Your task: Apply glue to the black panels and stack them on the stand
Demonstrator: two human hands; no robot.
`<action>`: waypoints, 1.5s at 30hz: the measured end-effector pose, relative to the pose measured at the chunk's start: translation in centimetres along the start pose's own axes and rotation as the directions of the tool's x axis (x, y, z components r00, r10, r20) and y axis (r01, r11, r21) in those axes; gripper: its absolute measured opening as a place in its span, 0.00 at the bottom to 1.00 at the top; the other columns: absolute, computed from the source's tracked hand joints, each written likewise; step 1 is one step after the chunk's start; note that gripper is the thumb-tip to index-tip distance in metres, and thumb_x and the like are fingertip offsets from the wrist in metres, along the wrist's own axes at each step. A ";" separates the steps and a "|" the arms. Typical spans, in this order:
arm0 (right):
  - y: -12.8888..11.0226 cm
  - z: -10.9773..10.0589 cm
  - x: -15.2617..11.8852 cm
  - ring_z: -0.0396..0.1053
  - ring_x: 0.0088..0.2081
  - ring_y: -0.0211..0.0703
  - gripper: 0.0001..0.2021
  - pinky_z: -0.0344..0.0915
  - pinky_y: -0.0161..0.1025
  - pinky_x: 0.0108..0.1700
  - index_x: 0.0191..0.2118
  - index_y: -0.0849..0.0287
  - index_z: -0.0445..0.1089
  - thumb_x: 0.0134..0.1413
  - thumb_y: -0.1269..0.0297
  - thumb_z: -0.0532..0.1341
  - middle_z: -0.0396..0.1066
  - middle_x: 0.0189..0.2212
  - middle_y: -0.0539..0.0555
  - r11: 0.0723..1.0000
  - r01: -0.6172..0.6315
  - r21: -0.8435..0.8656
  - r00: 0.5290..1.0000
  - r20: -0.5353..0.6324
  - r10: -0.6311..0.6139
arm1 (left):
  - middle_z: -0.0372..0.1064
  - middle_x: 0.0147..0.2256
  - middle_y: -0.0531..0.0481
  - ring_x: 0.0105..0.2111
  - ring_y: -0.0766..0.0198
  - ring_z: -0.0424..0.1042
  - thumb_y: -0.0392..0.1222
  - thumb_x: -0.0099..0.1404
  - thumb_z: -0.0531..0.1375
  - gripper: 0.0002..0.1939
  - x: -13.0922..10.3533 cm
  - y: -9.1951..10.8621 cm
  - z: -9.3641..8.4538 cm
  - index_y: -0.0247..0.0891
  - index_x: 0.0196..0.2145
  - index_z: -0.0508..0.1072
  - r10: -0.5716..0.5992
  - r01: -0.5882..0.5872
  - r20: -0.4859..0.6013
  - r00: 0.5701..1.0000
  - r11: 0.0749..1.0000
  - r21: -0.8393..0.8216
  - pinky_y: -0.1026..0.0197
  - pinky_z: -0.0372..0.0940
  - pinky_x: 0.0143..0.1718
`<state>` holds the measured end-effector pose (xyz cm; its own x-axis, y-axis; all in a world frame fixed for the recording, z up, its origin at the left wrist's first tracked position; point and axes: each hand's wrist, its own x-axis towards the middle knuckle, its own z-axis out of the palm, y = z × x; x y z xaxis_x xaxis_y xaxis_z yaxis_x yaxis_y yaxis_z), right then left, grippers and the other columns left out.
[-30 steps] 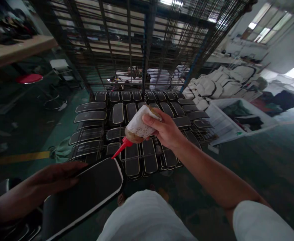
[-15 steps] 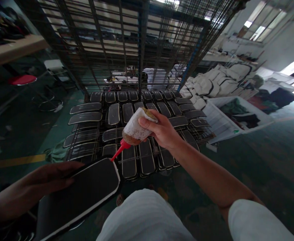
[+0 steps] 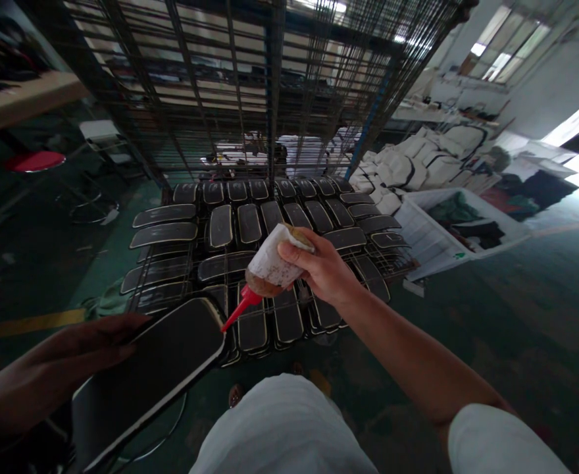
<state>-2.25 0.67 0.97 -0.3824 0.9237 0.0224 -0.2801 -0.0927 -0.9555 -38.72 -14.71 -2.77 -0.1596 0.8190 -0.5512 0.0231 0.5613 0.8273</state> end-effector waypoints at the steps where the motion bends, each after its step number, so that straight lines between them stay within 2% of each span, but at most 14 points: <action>1: 0.1 -0.1 -0.1 0.69 0.23 0.40 0.21 0.72 0.35 0.19 0.39 0.56 0.77 0.46 0.49 0.80 0.72 0.27 0.48 1.000 0.001 0.008 1.000 -0.004 -0.001 | 0.87 0.45 0.49 0.44 0.40 0.85 0.53 0.40 0.82 0.28 -0.2 0.2 0.3 0.50 0.42 0.88 -0.014 0.015 0.011 1.000 1.000 -0.022 0.49 0.82 0.43; 3: 0.3 -0.2 -0.2 0.70 0.23 0.40 0.21 0.71 0.35 0.18 0.38 0.56 0.76 0.48 0.48 0.79 0.72 0.27 0.48 1.000 0.008 0.026 1.000 -0.014 -0.008 | 0.87 0.44 0.49 0.43 0.40 0.85 0.54 0.40 0.82 0.28 -0.7 0.8 1.0 0.52 0.42 0.88 -0.059 0.063 0.063 0.996 0.996 -0.064 0.49 0.82 0.41; 5: 0.7 -0.2 -0.1 0.71 0.24 0.40 0.21 0.71 0.34 0.19 0.38 0.56 0.76 0.48 0.47 0.79 0.72 0.27 0.49 0.999 0.019 0.045 0.998 -0.054 -0.017 | 0.87 0.43 0.48 0.41 0.39 0.85 0.53 0.37 0.82 0.29 -1.2 1.3 1.7 0.51 0.40 0.88 -0.099 0.106 0.062 0.993 0.987 -0.123 0.49 0.82 0.37; 8: 1.5 -0.3 0.2 0.72 0.25 0.41 0.22 0.71 0.34 0.19 0.38 0.56 0.76 0.47 0.46 0.79 0.73 0.27 0.49 0.996 0.034 0.081 0.987 -0.158 -0.021 | 0.86 0.42 0.48 0.41 0.41 0.84 0.49 0.32 0.83 0.28 -1.7 1.6 2.5 0.50 0.36 0.87 -0.117 0.117 0.010 0.993 0.975 -0.189 0.51 0.81 0.37; 12: 2.5 -0.1 0.6 0.72 0.24 0.41 0.23 0.70 0.33 0.18 0.37 0.57 0.76 0.45 0.46 0.80 0.74 0.27 0.49 0.990 0.059 0.126 0.967 -0.253 -0.025 | 0.86 0.41 0.47 0.42 0.42 0.84 0.50 0.30 0.83 0.31 -1.7 1.2 3.0 0.50 0.37 0.87 -0.144 0.130 -0.049 0.988 0.967 -0.220 0.52 0.80 0.37; 17: 3.1 0.4 0.3 0.73 0.25 0.41 0.22 0.70 0.33 0.18 0.37 0.55 0.76 0.46 0.46 0.79 0.74 0.27 0.49 0.991 0.056 0.121 0.969 -0.245 -0.025 | 0.86 0.40 0.45 0.38 0.44 0.83 0.50 0.33 0.82 0.30 -1.9 1.5 3.4 0.47 0.38 0.85 -0.118 0.111 -0.025 0.993 0.972 -0.209 0.51 0.79 0.35; 21: 3.2 1.2 -0.6 0.73 0.25 0.41 0.23 0.71 0.33 0.18 0.37 0.56 0.76 0.44 0.46 0.80 0.75 0.27 0.49 0.989 0.032 0.144 0.974 -0.226 0.001 | 0.86 0.40 0.46 0.38 0.45 0.84 0.44 0.29 0.83 0.33 -2.1 2.0 3.8 0.46 0.37 0.84 -0.179 0.154 -0.053 0.982 0.937 -0.312 0.51 0.80 0.34; 24: 3.3 1.8 -1.4 0.74 0.24 0.41 0.23 0.71 0.33 0.18 0.38 0.56 0.77 0.43 0.47 0.81 0.75 0.27 0.49 0.987 0.011 0.161 0.976 -0.215 0.024 | 0.85 0.38 0.45 0.33 0.47 0.84 0.39 0.27 0.83 0.33 -2.3 2.2 4.1 0.44 0.37 0.82 -0.181 0.137 -0.084 0.980 0.916 -0.378 0.52 0.80 0.30; 26: 3.3 2.3 -2.0 0.73 0.25 0.41 0.23 0.71 0.33 0.18 0.39 0.56 0.78 0.43 0.48 0.81 0.76 0.28 0.49 0.986 -0.002 0.168 0.978 -0.205 0.036 | 0.85 0.36 0.45 0.29 0.50 0.83 0.34 0.30 0.82 0.33 -2.4 2.3 4.2 0.41 0.37 0.81 -0.133 0.084 -0.105 0.986 0.920 -0.382 0.54 0.80 0.27; 30: 3.5 3.0 -2.9 0.72 0.25 0.42 0.22 0.71 0.34 0.19 0.38 0.56 0.78 0.43 0.48 0.81 0.74 0.26 0.48 0.987 -0.028 0.159 0.981 -0.184 0.058 | 0.85 0.35 0.42 0.27 0.51 0.83 0.27 0.41 0.77 0.26 -2.1 2.1 4.2 0.37 0.40 0.80 -0.058 0.015 -0.095 0.994 0.915 -0.403 0.54 0.80 0.25; 37: 4.0 3.9 -4.3 0.72 0.26 0.41 0.20 0.72 0.34 0.21 0.42 0.55 0.79 0.48 0.51 0.80 0.74 0.29 0.48 0.991 -0.016 0.135 0.992 -0.121 0.033 | 0.82 0.30 0.43 0.22 0.56 0.81 0.17 0.59 0.62 0.17 -1.1 1.6 4.2 0.34 0.39 0.79 -0.078 -0.014 -0.173 0.982 0.881 -0.473 0.58 0.77 0.21; 42: 4.8 4.0 -5.0 0.70 0.27 0.41 0.20 0.72 0.35 0.20 0.45 0.54 0.79 0.50 0.51 0.79 0.73 0.31 0.48 0.995 -0.033 0.092 0.995 -0.087 0.041 | 0.81 0.26 0.46 0.19 0.59 0.79 0.14 0.63 0.56 0.19 -0.5 1.8 4.3 0.34 0.36 0.78 -0.091 -0.046 -0.254 0.963 0.873 -0.486 0.60 0.75 0.18; 45: 5.2 4.0 -5.3 0.69 0.28 0.41 0.19 0.72 0.35 0.22 0.47 0.54 0.79 0.53 0.52 0.78 0.73 0.32 0.49 0.997 -0.037 0.065 0.997 -0.059 0.041 | 0.80 0.25 0.46 0.19 0.59 0.79 0.15 0.65 0.55 0.18 0.0 1.7 3.9 0.32 0.36 0.78 -0.092 -0.049 -0.260 0.961 0.870 -0.490 0.59 0.76 0.19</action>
<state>-5.19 -6.18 -2.96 -0.3412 0.9394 -0.0338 -0.3227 -0.1509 -0.9344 -34.81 -13.28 -1.85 -0.4121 0.7046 -0.5776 -0.4555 0.3897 0.8004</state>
